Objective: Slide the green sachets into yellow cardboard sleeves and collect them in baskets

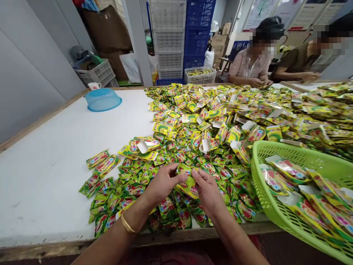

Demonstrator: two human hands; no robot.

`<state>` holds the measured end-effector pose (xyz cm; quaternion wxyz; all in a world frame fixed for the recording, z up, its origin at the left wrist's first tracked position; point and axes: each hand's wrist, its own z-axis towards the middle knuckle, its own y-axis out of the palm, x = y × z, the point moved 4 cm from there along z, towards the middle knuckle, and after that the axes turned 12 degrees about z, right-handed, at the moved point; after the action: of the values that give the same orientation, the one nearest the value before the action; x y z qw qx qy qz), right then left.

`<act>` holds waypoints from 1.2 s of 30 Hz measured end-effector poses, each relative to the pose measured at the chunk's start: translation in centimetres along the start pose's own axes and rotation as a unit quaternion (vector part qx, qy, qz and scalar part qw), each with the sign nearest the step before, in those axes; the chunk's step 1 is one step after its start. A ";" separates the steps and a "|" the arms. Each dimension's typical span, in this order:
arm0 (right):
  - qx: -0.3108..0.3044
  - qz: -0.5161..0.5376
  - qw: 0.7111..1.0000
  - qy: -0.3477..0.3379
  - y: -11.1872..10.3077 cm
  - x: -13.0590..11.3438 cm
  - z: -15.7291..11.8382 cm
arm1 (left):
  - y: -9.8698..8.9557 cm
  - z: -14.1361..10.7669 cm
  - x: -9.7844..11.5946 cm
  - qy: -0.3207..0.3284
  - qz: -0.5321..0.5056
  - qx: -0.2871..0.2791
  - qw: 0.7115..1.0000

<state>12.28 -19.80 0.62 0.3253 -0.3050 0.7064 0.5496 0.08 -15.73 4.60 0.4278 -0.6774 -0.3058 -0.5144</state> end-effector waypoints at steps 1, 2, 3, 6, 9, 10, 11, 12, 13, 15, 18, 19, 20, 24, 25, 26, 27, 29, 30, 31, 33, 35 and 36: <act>0.005 0.021 1.000 0.014 0.1 0.2 -0.1 | 0.2 0.1 -0.1 -0.011 -0.039 -0.017 0.999; 0.014 0.039 0.999 0.023 0.3 0.5 -0.2 | 0.5 0.1 -0.3 -0.022 -0.075 -0.024 0.997; 0.027 0.050 0.998 0.026 0.4 0.7 -0.2 | 0.7 0.2 -0.5 -0.033 -0.104 -0.022 0.994; 0.065 0.037 0.997 -0.005 0.5 0.7 -0.1 | 1.2 0.4 -0.7 -0.029 -0.088 0.017 0.996; 0.064 -0.048 0.994 -0.068 0.2 -0.5 0.2 | 0.8 0.8 -0.2 0.035 0.048 0.085 0.995; 0.047 -0.086 0.992 -0.077 0.1 -0.9 0.3 | 0.6 1.0 -0.1 0.047 0.082 0.093 0.991; 0.024 -0.125 0.989 -0.080 -0.1 -1.3 0.3 | 0.2 1.3 -0.2 0.049 0.102 0.097 0.989; -0.001 -0.172 0.982 -0.082 -0.3 -1.6 0.2 | -0.2 1.5 -0.5 0.042 0.112 0.099 0.988; -0.026 -0.232 0.968 -0.093 -0.5 -1.9 0.2 | -0.8 1.7 -0.9 0.030 0.115 0.101 0.988; -0.055 -0.398 0.903 -0.151 -1.2 -2.2 -0.2 | -1.8 2.0 -2.0 0.007 0.111 0.116 0.987; -0.058 -0.652 0.718 -0.236 -1.8 -1.3 -0.7 | -2.4 2.3 -3.9 -0.008 0.115 0.132 0.985; -0.058 -0.704 0.664 -0.246 -2.0 -0.8 -0.8 | -2.2 2.3 -4.4 -0.015 0.120 0.137 0.983; -0.061 -0.739 0.622 -0.252 -2.0 -0.3 -0.8 | -2.0 2.4 -4.9 -0.025 0.124 0.145 0.981; -0.051 -0.768 0.568 -0.293 -1.4 0.3 -0.8 | -0.8 3.0 -5.5 -0.057 0.095 0.176 0.978; -0.044 -0.761 0.572 -0.304 -1.2 0.2 -0.8 | -0.5 3.1 -5.3 -0.055 0.087 0.186 0.977; -0.036 -0.752 0.579 -0.311 -1.0 0.1 -0.8 | -0.4 3.2 -4.9 -0.050 0.085 0.199 0.975; -0.030 -0.744 0.588 -0.315 -0.8 0.0 -0.8 | -0.3 3.3 -4.4 -0.042 0.090 0.215 0.972; -0.015 -0.729 0.609 -0.314 -0.7 -0.2 -0.8 | 0.0 3.2 -3.5 -0.024 0.109 0.240 0.964; -0.004 -0.721 0.618 -0.313 -0.7 -0.3 -0.8 | 0.1 3.1 -3.0 -0.018 0.120 0.244 0.962; 0.003 -0.715 0.625 -0.313 -0.8 -0.3 -0.7 | 0.3 3.0 -2.7 -0.013 0.127 0.240 0.962; 0.004 -0.705 0.632 -0.320 -1.0 -0.4 -0.6 | 0.5 2.8 -2.1 -0.007 0.134 0.217 0.967; -0.010 -0.703 0.632 -0.326 -1.2 -0.5 -0.6 | 0.4 2.7 -1.5 0.005 0.144 0.179 0.973; -0.016 -0.703 0.631 -0.327 -1.4 -0.5 -0.5 | 0.2 2.7 -1.1 0.013 0.152 0.156 0.976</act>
<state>13.62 -20.55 0.35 0.8180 -0.5147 0.1166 0.2289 1.11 -13.38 3.17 0.6055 -0.6341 -0.2704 -0.3976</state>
